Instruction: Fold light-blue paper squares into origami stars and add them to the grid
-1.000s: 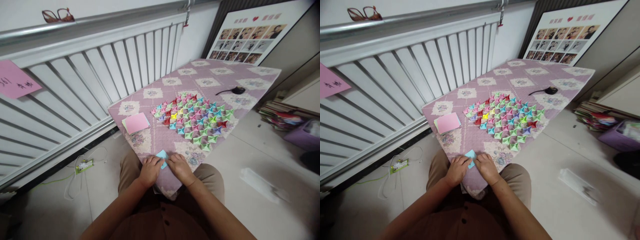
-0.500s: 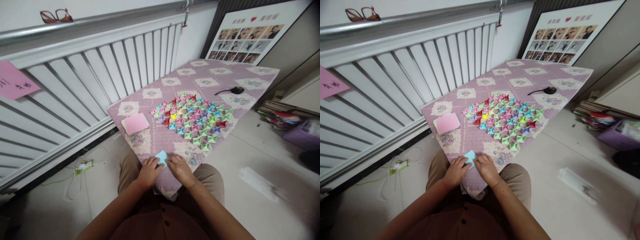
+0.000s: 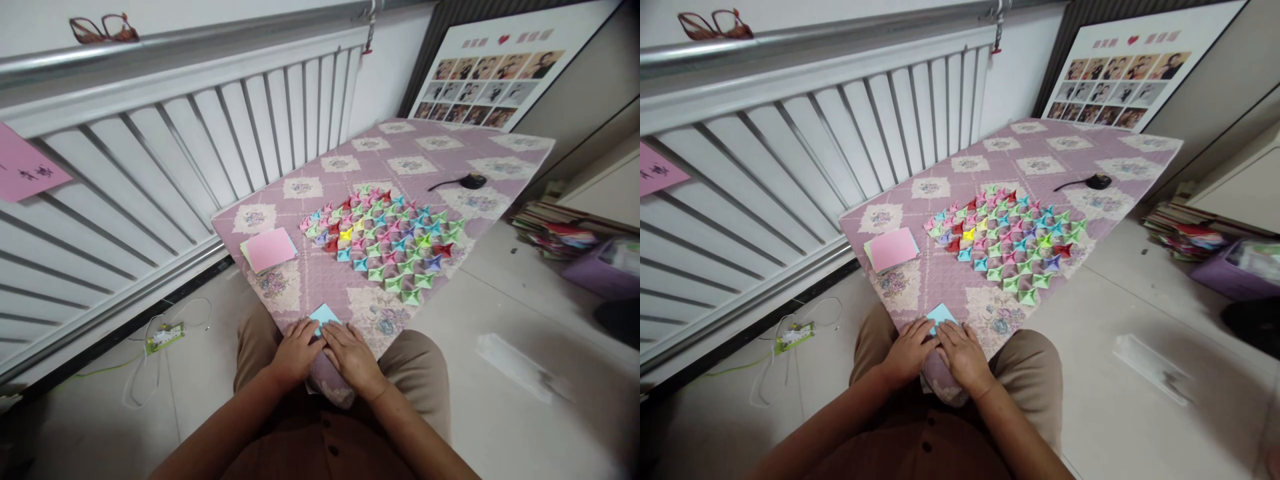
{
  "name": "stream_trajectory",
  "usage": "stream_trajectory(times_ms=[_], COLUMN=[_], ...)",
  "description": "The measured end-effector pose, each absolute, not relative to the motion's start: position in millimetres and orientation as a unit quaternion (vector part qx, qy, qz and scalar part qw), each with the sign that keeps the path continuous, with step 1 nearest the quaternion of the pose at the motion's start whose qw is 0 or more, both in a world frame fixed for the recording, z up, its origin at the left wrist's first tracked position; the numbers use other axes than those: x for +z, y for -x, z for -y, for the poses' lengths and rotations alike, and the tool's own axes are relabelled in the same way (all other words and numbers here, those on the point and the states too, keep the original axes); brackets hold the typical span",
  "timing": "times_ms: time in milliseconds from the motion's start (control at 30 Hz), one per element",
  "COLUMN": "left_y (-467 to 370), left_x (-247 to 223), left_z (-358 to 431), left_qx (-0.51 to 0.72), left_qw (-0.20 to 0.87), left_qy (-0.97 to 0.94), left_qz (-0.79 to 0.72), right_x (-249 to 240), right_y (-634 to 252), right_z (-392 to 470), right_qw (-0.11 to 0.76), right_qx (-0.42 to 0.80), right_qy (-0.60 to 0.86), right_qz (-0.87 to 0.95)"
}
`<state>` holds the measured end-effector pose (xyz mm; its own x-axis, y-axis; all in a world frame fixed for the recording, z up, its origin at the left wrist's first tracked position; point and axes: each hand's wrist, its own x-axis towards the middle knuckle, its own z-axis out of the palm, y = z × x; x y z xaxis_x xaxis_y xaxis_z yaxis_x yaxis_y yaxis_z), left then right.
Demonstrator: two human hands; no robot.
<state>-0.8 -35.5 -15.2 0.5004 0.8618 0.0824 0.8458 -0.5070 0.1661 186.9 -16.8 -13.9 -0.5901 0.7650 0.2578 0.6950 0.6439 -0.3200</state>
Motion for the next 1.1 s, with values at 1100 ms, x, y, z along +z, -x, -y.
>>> stream_trajectory(times_ms=[1100], left_y=[13.3], left_x=[-13.5], left_z=[39.6], left_qx=[0.094], left_qw=[0.101], left_qy=[-0.864], left_qz=[-0.485], right_x=[17.3], right_y=[-180.4], right_z=[-24.3], right_qw=[0.083], right_qx=[0.137], right_qy=[0.650], right_qz=[0.743])
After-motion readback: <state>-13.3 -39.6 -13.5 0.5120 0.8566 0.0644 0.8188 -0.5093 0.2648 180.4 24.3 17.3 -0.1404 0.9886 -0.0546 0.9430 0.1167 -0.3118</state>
